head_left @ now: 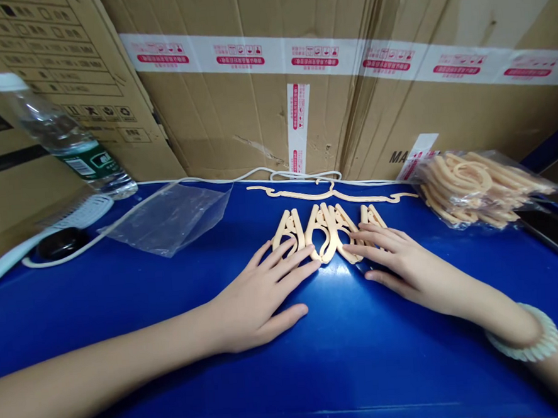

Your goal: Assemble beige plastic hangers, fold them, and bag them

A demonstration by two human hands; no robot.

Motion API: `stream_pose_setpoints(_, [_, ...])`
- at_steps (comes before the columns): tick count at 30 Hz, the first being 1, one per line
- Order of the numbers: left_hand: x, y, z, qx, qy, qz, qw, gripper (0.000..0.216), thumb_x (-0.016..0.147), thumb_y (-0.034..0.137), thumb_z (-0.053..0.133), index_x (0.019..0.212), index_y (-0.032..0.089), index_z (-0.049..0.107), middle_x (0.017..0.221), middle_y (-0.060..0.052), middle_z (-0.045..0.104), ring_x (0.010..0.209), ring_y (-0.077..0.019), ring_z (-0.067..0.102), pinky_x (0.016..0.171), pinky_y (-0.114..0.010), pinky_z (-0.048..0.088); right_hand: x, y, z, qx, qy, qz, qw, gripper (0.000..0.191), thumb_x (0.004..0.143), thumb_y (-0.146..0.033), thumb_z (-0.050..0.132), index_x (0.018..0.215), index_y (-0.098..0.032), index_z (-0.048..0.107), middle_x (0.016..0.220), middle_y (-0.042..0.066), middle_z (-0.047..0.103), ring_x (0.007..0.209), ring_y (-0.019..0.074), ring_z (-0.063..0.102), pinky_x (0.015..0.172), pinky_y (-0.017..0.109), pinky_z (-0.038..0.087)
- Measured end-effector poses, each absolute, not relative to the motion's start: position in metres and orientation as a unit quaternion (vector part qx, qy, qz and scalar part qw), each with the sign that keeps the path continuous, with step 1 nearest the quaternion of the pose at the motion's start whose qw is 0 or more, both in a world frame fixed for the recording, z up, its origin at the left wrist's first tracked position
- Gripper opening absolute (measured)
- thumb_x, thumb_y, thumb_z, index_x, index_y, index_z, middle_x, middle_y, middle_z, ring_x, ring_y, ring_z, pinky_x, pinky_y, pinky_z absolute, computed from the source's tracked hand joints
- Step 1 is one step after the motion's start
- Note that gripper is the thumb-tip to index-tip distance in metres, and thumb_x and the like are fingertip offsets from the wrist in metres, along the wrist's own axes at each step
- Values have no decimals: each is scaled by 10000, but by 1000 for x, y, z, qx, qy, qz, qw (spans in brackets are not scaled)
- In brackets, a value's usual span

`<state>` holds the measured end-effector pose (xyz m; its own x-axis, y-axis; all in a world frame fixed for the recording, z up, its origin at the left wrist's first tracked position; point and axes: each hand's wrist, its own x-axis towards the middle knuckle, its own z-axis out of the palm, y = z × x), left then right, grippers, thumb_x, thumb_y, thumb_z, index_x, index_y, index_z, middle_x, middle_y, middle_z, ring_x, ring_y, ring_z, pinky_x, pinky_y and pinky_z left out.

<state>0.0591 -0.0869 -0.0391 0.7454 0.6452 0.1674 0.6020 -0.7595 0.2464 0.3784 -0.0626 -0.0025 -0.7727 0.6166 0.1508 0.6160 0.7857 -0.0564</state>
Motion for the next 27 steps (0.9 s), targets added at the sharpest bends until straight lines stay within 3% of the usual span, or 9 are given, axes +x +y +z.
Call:
stream_pose_setpoints(11, [59,-86,-37,929,337,119,94,609,1021,470,496,1581,309,322,1664,-53,308,1545,-357,237,1241,-633,202,376,-64,-2,-330,-938,-19,99,427,1038,-274,509,1463,-248,543,1397,150,581,1300,335,541,1052,578,483])
stream_pose_setpoints(16, [60,-86,-38,928,336,126,102,615,1013,464,512,1578,303,329,1658,-59,323,1542,-364,241,1238,-643,199,373,-67,-2,-324,-940,-24,101,446,1034,-201,484,1477,-219,529,1450,191,529,1339,350,516,1088,619,444])
stream_pose_setpoints(21, [59,-86,-39,927,335,133,104,614,1009,456,520,1575,303,337,1652,-65,335,1543,-363,238,1243,-641,182,374,-66,-6,-292,-952,-63,64,609,947,5,426,1503,-229,502,1513,195,486,1371,371,494,1046,629,489])
stream_pose_setpoints(27, [59,-86,-39,927,335,133,104,616,1004,460,525,1570,293,347,1653,-69,333,1540,-367,247,1239,-644,194,369,-64,-10,-241,-962,-115,48,494,996,-26,447,1474,-134,512,1500,175,519,1409,349,456,1089,542,508])
